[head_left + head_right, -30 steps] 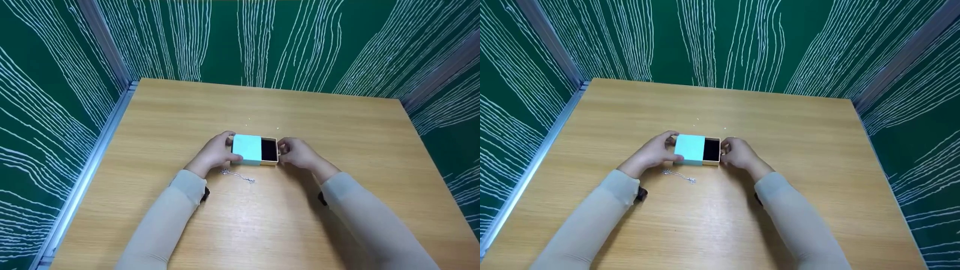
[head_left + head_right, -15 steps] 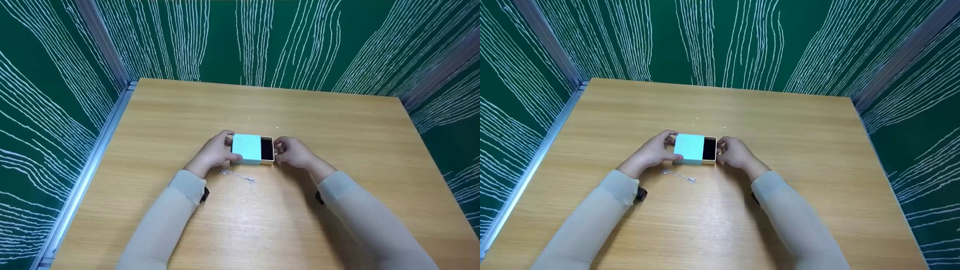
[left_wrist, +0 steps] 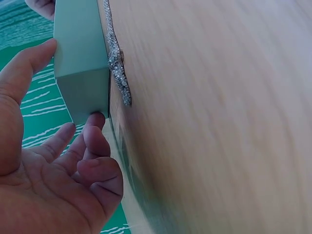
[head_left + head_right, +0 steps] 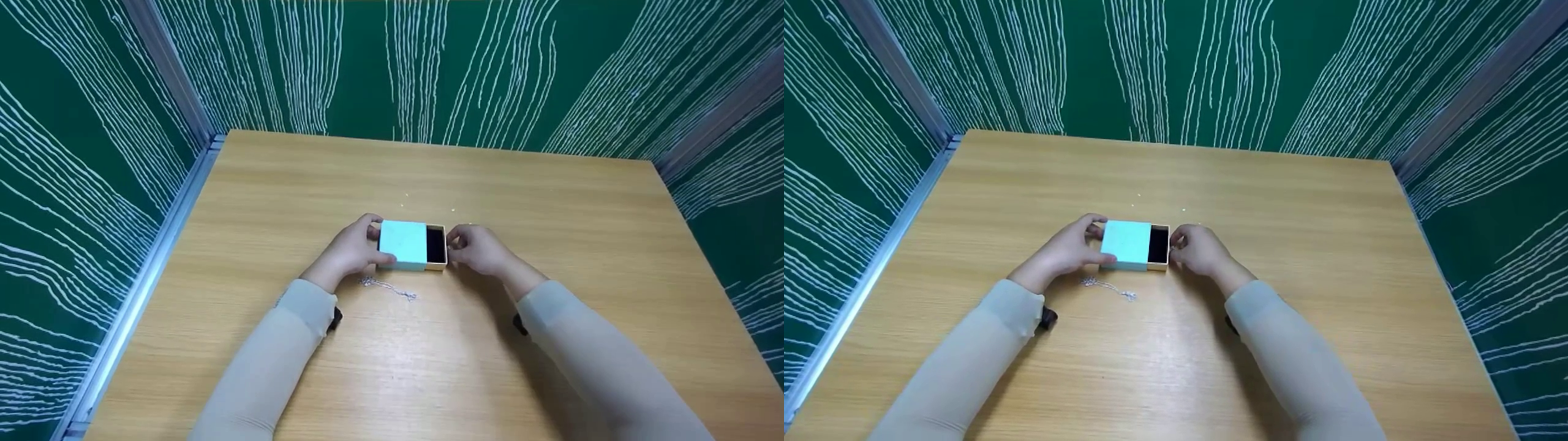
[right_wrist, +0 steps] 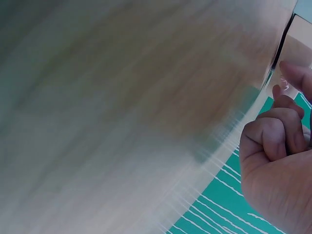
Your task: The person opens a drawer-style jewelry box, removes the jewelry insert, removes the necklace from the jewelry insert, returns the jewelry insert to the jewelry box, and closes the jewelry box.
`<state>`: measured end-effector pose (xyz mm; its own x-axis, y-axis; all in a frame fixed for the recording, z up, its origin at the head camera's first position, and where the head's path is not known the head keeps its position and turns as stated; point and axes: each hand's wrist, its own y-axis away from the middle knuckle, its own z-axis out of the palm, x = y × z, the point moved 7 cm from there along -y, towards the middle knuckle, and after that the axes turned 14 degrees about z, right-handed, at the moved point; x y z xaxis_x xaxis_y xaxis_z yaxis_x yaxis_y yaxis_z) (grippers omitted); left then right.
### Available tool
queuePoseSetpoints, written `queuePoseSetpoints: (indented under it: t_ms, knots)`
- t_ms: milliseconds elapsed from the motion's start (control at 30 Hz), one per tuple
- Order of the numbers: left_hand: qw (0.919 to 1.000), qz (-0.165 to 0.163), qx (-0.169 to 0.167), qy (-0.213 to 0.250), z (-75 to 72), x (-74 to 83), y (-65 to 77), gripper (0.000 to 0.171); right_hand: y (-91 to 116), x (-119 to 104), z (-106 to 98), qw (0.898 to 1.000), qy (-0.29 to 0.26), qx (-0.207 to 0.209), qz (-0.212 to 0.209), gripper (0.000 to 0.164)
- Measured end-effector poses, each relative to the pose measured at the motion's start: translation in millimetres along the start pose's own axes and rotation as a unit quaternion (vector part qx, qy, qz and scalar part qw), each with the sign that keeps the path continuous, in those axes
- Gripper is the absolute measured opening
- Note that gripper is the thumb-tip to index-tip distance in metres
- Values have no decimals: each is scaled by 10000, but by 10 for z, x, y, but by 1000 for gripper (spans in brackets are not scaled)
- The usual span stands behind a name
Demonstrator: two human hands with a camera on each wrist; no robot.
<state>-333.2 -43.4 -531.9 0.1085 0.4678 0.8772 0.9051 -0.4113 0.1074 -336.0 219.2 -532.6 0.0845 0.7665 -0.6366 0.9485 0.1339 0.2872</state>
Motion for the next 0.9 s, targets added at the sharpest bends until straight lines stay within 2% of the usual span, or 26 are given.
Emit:
queuePoseSetpoints:
  t_ms: [267,533,900]
  knots:
    - [10000,23,23,-31,10,3,10,95,2,-21,0,10000,32,55,-45,14]
    - [10000,24,30,47,3,9,11,96,-15,-30,9,9999,0,104,-45,13]
    - [9998,144,81,-136,4,8,18,95,-36,-71,63,9999,19,83,-85,14]
